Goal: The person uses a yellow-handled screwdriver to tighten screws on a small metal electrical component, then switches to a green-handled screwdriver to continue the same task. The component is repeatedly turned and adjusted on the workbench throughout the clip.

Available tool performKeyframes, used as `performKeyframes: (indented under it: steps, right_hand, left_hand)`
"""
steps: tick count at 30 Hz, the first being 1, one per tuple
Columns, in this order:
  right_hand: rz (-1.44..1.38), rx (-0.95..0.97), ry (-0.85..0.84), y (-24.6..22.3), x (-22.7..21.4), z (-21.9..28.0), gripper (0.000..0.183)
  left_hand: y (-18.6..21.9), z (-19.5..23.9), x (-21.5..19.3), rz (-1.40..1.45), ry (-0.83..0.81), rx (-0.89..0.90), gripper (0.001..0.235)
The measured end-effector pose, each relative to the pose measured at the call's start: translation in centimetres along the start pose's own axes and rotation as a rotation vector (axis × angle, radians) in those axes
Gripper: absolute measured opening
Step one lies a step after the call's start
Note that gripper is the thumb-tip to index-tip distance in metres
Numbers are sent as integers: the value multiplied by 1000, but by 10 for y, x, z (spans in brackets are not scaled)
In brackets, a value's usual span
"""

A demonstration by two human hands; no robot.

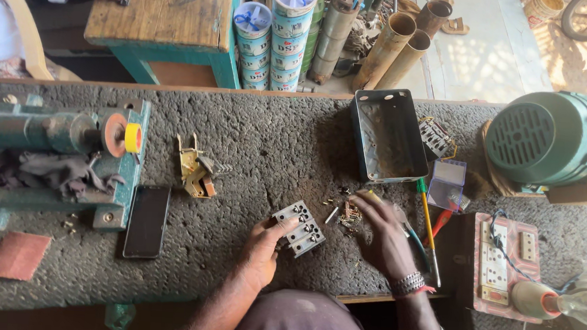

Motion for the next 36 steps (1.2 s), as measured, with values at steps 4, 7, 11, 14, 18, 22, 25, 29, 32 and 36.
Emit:
performKeyframes:
  steps: [4,7,11,14,18,22,25,29,32,36]
  right_hand:
    - [-484,-96,-150,-43,9,6,94]
    - [-643,-61,8,-61,19,2,72]
    - [-822,-160,241,-56,27,-8,57]
    - [-1053,156,201,-46,35,-14,46]
    - [-1303,320,209,-37,38,-21,37]
    - [-1500,457,142,-32,41,-19,36]
    - [-1562,438,56,-38,32,-21,39]
    - [-1436,429,57,-65,7,-30,54]
    - [-1570,422,-2,-88,-13,-35,82]
    - [-1564,469,10,-106,-28,-41,87]
  left_hand:
    - [11,19,6,-46,-26,33,35]
    - [28,47,6,-157,-74,21,46]
    - [65,88,5,-26,-354,-8,57]
    - [95,113,2,25,-517,1,79]
    - [114,127,9,-372,-309,453,97]
    - [114,117,26,-765,-223,1216,112]
    - [103,110,38,-709,-340,1264,119]
    - [97,109,45,-605,-381,1040,118]
    - [98,109,48,-341,-507,838,119]
    - [104,111,48,-228,-561,759,118]
Point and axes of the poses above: each hand's wrist, its own z-axis away from the middle knuckle, its own x-axis out of the palm, y = z × x, the point moved 1 cm from there along -z, towards the middle knuckle, and after that the axes turned 10 degrees about y, right-handed, at the moved point
